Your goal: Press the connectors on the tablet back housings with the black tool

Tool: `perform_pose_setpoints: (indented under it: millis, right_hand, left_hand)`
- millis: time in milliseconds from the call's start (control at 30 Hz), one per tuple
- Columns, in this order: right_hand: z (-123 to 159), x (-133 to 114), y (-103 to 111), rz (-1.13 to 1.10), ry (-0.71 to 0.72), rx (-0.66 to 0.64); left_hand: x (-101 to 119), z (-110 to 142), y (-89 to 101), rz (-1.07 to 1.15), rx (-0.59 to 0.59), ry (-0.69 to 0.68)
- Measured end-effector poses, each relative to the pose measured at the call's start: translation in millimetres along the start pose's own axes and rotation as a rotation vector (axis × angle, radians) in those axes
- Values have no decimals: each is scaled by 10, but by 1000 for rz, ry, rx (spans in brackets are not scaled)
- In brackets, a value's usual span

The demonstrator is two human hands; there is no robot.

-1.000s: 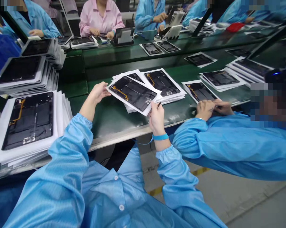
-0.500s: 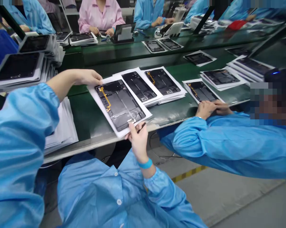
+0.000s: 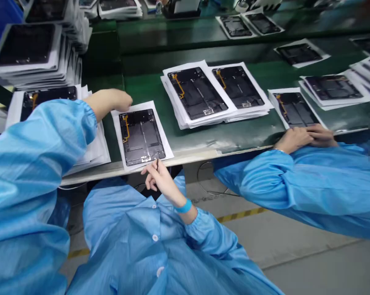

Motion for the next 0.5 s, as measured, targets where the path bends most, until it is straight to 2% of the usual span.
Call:
perform_pose_setpoints:
  millis: [67,100,167,233,300,333,400,500]
  right_hand:
    - [44,-94,138,17,-30,-26]
    - [58,-153,225,23,-31,-21]
    - [57,-310,420,50,10,20]
    - [17,-524,599,156,122,88]
    - [-49,-746,707,311,254,146]
    - [-86,-846,729,384,323,167]
    - [-171,-989,725,520,431,191]
    - [-311,-1048,668,688,510,191]
  left_hand:
    - [98,150,-81,2,90,-44]
    - [186,318,-134,14,148,-95]
    - [435,821,-255,70,297,-263]
    - [696,1386,-472,142,296,-417]
    - [853,1828,-743,220,248,-468]
    - [889,1970,-894,223,235,-482]
    - [869,2084,-1213,161,259,-482]
    - [728,2016,-1625,24,444,-480]
Point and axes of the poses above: each hand's wrist, its own z-axis away from the middle knuckle, its own y-axis out of the back of the hand, x = y × z, the point moved 5 cm from there along -z, towards the middle knuckle, and after that the axes turned 7 degrees about -x, right-handed, at the moved point
